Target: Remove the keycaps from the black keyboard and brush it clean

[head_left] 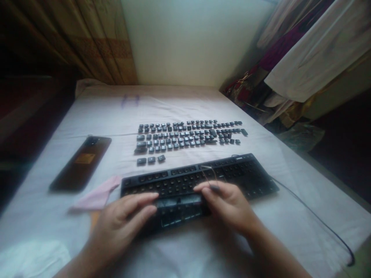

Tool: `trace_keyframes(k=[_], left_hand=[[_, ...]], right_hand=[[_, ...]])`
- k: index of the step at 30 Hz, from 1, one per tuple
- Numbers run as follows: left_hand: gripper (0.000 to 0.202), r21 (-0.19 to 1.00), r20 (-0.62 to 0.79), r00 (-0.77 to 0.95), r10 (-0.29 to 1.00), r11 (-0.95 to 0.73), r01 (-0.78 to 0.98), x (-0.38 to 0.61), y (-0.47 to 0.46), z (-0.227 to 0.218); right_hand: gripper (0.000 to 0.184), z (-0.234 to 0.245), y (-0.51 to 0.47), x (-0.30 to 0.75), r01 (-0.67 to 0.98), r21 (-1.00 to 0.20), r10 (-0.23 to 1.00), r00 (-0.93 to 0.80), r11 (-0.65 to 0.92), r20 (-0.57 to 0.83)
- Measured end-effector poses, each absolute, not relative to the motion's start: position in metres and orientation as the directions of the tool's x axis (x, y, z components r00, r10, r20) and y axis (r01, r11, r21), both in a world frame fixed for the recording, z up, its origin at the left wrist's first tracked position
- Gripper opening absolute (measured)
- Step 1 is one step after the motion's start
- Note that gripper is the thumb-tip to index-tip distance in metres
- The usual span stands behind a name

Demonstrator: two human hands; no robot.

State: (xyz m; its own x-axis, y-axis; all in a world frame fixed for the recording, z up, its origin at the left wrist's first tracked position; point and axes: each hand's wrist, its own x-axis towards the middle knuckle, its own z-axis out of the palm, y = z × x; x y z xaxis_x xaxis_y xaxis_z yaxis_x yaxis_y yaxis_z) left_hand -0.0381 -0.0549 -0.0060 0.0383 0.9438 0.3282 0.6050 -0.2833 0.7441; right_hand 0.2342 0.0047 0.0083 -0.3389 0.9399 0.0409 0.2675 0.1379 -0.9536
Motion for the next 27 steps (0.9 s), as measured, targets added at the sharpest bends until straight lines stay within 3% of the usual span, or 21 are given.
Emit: trace_keyframes(k=[12, 27], left_hand=[[0.018, 0.759, 0.302, 0.071, 0.951, -0.285, 0.585, -0.04, -0.055, -0.008], [0.018, 0.756, 0.326, 0.09, 0.941, -0.316, 0.573, -0.038, -0.055, -0.002]], right_hand=[[0.046, 0.0, 0.002, 0.242, 0.14, -0.987, 0.924, -0.36, -0.082, -0.128], [0.048, 0.009, 0.001, 0.241, 0.103, -0.978, 0.909, -0.363, -0.18, -0.205]])
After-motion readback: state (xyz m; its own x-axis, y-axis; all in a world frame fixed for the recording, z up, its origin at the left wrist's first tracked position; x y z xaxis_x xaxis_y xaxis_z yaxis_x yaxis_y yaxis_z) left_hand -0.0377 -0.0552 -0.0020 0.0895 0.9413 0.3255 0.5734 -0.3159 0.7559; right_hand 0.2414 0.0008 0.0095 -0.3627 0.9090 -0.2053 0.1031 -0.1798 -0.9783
